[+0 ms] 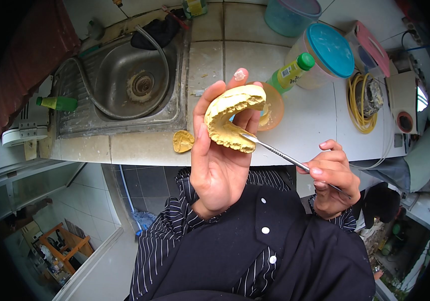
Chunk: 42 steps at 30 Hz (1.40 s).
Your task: The person holds a yellow dental mold and uses a metal sculpting tool to refine its surface. They repeatedly dip the tool into a small bowl of yellow paste to apply material to the mold, smoothing and shaping the details.
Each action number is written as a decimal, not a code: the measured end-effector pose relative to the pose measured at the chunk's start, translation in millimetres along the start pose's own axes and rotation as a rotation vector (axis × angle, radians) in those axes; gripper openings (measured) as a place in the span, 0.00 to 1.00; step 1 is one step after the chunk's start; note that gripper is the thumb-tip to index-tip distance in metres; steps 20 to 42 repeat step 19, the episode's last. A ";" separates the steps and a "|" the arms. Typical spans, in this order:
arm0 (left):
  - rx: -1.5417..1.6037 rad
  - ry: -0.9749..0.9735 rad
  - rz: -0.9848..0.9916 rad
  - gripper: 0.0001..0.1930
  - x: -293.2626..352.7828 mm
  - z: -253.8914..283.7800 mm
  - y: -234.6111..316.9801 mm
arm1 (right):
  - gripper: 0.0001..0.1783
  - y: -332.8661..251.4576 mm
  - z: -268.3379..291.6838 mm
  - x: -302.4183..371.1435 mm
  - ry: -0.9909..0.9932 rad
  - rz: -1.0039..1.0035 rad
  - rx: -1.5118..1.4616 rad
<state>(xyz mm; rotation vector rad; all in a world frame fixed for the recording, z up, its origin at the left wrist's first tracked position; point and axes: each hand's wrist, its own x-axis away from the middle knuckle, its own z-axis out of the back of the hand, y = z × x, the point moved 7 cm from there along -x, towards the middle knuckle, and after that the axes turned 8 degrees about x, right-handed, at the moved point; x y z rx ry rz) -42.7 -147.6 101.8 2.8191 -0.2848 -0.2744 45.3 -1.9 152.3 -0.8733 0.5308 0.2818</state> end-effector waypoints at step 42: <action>-0.008 -0.003 -0.006 0.25 0.5 0.0 1.9 | 0.08 3.5 0.2 3.1 0.029 -0.035 -0.035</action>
